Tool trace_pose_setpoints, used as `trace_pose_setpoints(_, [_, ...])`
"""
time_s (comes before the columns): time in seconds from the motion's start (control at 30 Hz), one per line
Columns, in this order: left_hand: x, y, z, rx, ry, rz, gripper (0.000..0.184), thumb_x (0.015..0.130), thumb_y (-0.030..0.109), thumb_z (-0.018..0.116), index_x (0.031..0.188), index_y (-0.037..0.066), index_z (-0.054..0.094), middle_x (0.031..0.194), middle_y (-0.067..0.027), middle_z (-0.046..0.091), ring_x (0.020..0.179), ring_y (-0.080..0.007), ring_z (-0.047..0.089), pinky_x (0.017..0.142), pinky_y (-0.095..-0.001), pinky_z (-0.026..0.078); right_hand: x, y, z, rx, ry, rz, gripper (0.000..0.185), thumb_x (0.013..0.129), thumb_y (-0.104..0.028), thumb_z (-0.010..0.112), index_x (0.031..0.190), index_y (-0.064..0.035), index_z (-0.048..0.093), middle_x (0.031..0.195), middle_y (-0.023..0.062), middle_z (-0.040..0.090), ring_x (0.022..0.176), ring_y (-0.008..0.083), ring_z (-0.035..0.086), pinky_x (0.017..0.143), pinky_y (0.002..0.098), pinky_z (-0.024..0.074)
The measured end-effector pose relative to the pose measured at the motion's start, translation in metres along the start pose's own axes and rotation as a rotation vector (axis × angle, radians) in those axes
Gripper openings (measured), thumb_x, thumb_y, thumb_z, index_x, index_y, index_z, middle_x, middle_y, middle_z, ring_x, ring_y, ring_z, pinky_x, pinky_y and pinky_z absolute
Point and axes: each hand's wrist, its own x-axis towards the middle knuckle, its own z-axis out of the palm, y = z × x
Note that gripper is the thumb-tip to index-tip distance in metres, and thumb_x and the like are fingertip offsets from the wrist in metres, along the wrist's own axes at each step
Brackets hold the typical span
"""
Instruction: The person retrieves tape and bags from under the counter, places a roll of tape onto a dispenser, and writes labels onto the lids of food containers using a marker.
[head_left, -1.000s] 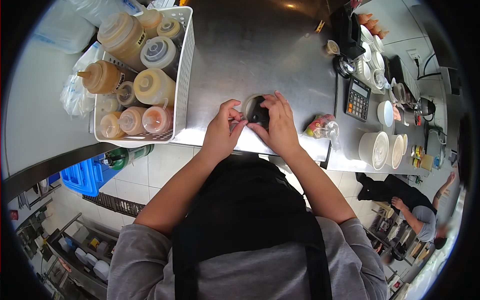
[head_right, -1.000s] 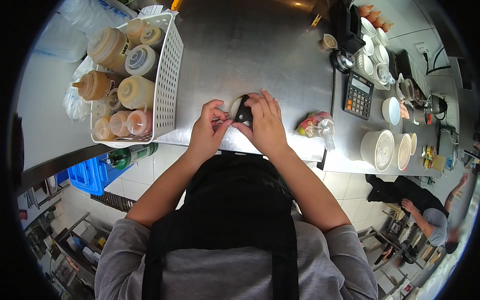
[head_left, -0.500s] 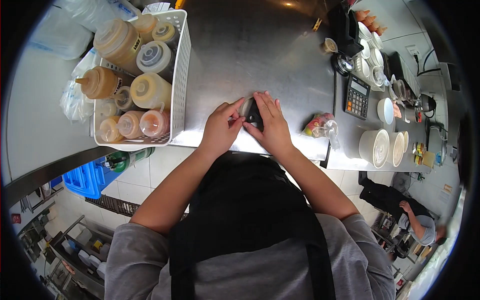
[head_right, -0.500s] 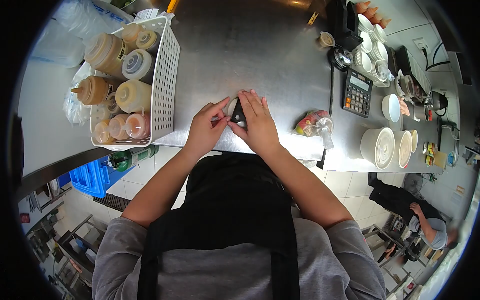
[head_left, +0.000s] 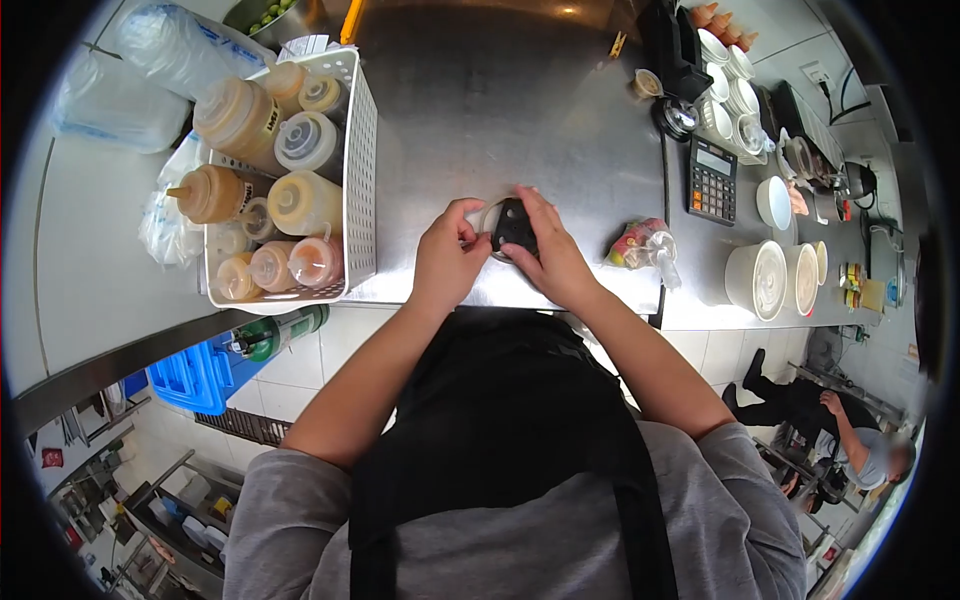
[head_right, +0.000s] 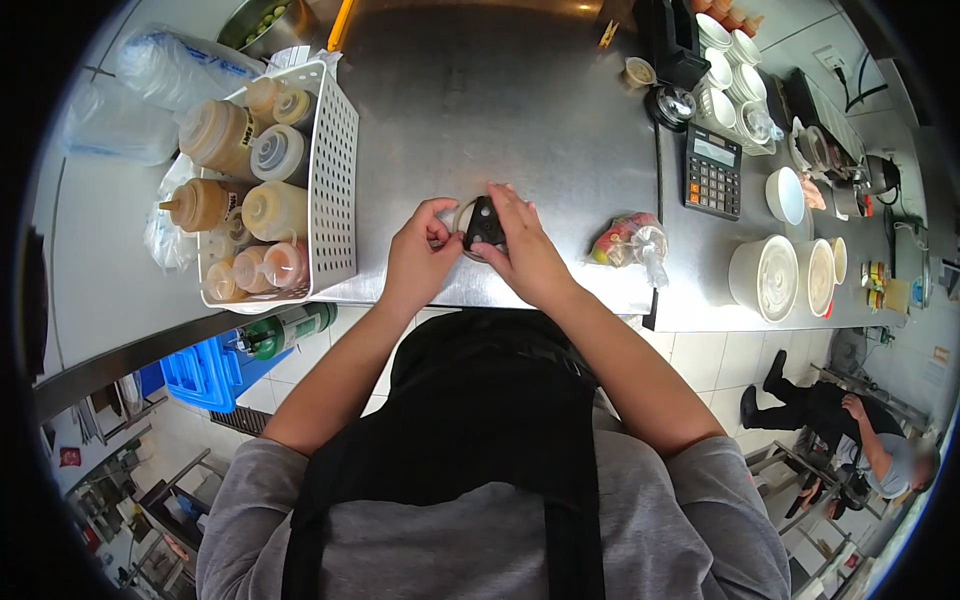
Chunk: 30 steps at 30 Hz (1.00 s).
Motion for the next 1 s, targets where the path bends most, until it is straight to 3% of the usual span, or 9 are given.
trace_pose_setpoints(0.07, [-0.006,0.003,0.001,-0.037,0.017,0.024,0.039,0.079,0.002,0.066,0.116,0.008,0.056,0.077,-0.0086,0.053,0.066,-0.0180,0.055,0.061,-0.0311,0.048,-0.009,0.005,0.000,0.171,0.197,0.061,0.062,0.077,-0.017,0.073,0.130,-0.0004,0.044,0.133,0.0187,0.046,0.124,0.0355,0.046,0.101,0.0413,0.0406])
trace_pose_setpoints(0.13, [-0.011,0.002,0.003,0.059,0.042,0.172,0.038,0.081,0.009,0.066,0.117,0.012,0.057,0.077,-0.0090,0.051,0.065,-0.0207,0.055,0.061,-0.0329,0.048,-0.016,0.011,-0.002,0.202,0.174,0.074,0.057,0.076,-0.014,0.074,0.125,-0.0004,0.048,0.132,0.0180,0.047,0.121,0.0351,0.048,0.098,0.0395,0.0431])
trace_pose_setpoints(0.27, [-0.010,0.015,0.005,0.165,0.027,0.148,0.040,0.082,0.025,0.069,0.119,0.018,0.058,0.080,-0.0084,0.049,0.069,-0.0232,0.055,0.063,-0.0339,0.049,-0.021,0.016,-0.007,0.224,0.121,0.056,0.045,0.073,-0.009,0.075,0.114,-0.0014,0.058,0.127,0.0157,0.051,0.114,0.0340,0.053,0.093,0.0381,0.0465])
trace_pose_setpoints(0.33, [-0.009,0.023,0.002,0.453,-0.066,0.344,0.050,0.077,0.035,0.073,0.123,0.024,0.058,0.083,-0.0069,0.048,0.073,-0.0214,0.054,0.065,-0.0333,0.049,-0.020,0.020,-0.007,0.171,0.127,0.033,0.045,0.073,-0.008,0.075,0.114,-0.0017,0.058,0.126,0.0152,0.052,0.110,0.0340,0.054,0.092,0.0378,0.0473])
trace_pose_setpoints(0.43, [-0.008,0.030,0.001,0.636,-0.159,0.302,0.057,0.072,0.043,0.074,0.125,0.030,0.058,0.087,-0.0067,0.047,0.079,-0.0238,0.055,0.068,-0.0351,0.049,-0.016,0.024,-0.012,0.103,0.102,-0.016,0.046,0.071,-0.007,0.075,0.114,-0.0022,0.059,0.122,0.0144,0.053,0.105,0.0336,0.056,0.090,0.0370,0.0483])
trace_pose_setpoints(0.67, [-0.006,0.037,0.001,0.713,-0.156,0.268,0.051,0.071,0.039,0.075,0.119,0.032,0.059,0.090,-0.0068,0.047,0.085,-0.0264,0.057,0.065,-0.0365,0.054,-0.014,0.015,-0.016,0.212,-0.015,0.144,0.048,0.068,-0.002,0.073,0.112,-0.0023,0.055,0.113,0.0136,0.048,0.100,0.0298,0.056,0.084,0.0346,0.0493])
trace_pose_setpoints(0.77, [-0.005,0.035,0.003,0.665,-0.140,0.307,0.050,0.071,0.034,0.075,0.118,0.031,0.059,0.099,-0.0070,0.051,0.090,-0.0264,0.057,0.065,-0.0370,0.054,-0.016,0.018,-0.009,0.137,0.039,0.065,0.049,0.069,0.000,0.070,0.114,-0.0028,0.051,0.112,0.0137,0.047,0.098,0.0280,0.056,0.081,0.0332,0.0501])
trace_pose_setpoints(0.93, [-0.001,0.033,0.007,0.693,-0.119,0.581,0.054,0.066,0.024,0.075,0.117,0.028,0.058,0.113,-0.0019,0.054,0.102,-0.0250,0.053,0.081,-0.0377,0.047,-0.021,0.013,-0.003,0.282,0.127,0.184,0.048,0.068,0.000,0.067,0.111,-0.0058,0.046,0.107,0.0139,0.050,0.089,0.0302,0.058,0.075,0.0361,0.0491])
trace_pose_setpoints(1.0, [-0.005,0.034,0.011,0.706,-0.095,0.611,0.052,0.066,0.022,0.075,0.115,0.027,0.059,0.111,-0.0012,0.055,0.104,-0.0251,0.053,0.085,-0.0379,0.045,-0.022,0.013,-0.003,0.308,0.129,0.244,0.047,0.068,0.001,0.067,0.109,-0.0056,0.045,0.105,0.0138,0.050,0.085,0.0291,0.057,0.073,0.0359,0.0486])
